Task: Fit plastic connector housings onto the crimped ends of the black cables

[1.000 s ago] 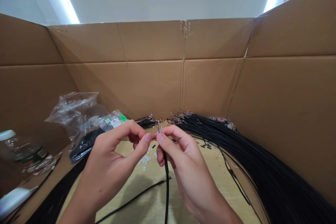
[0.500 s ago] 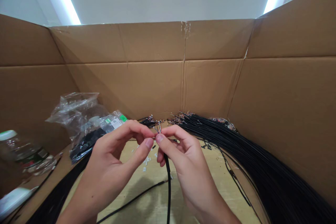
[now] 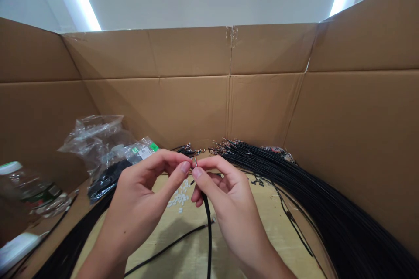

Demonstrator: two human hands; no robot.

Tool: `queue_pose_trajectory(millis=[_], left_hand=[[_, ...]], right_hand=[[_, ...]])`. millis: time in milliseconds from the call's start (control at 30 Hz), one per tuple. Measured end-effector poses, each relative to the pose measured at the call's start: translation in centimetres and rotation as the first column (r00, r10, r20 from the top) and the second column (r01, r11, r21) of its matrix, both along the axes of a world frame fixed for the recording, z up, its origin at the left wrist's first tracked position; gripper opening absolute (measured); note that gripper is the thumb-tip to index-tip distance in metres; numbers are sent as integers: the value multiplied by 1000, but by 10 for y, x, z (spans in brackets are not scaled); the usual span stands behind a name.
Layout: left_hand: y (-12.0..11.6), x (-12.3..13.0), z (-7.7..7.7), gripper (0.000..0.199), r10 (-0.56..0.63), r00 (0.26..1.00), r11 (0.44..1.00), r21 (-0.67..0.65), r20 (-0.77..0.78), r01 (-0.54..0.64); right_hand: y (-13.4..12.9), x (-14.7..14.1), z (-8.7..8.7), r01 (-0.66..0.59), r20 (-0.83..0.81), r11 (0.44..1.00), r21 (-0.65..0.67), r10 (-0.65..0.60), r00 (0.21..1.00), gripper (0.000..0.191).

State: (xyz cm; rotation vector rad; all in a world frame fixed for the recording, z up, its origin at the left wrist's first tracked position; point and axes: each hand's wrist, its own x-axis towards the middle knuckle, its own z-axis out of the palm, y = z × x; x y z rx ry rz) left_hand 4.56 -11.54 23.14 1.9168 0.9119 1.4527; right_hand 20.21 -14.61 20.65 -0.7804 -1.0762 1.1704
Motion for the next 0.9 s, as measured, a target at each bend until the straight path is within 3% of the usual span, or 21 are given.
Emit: queue_pose_trajectory(millis=[300, 433, 600, 900], left_hand=[[2, 2, -5, 11, 41, 999, 999, -22, 24, -41], [3, 2, -5, 9, 63, 998, 998, 6, 22, -63], [4, 3, -4, 11, 91, 996, 989, 121, -22, -87], [0, 1, -5, 15, 34, 997, 973, 231, -69, -17]], right_hand=[[3, -4, -6, 94, -18, 994, 61, -93, 995, 19], [1, -5, -5, 134, 72, 980, 150, -146, 987, 15], [-3, -5, -1, 234, 256, 918, 320, -322, 911, 17], [-1, -2, 2, 237, 261, 925, 296, -317, 912, 21]])
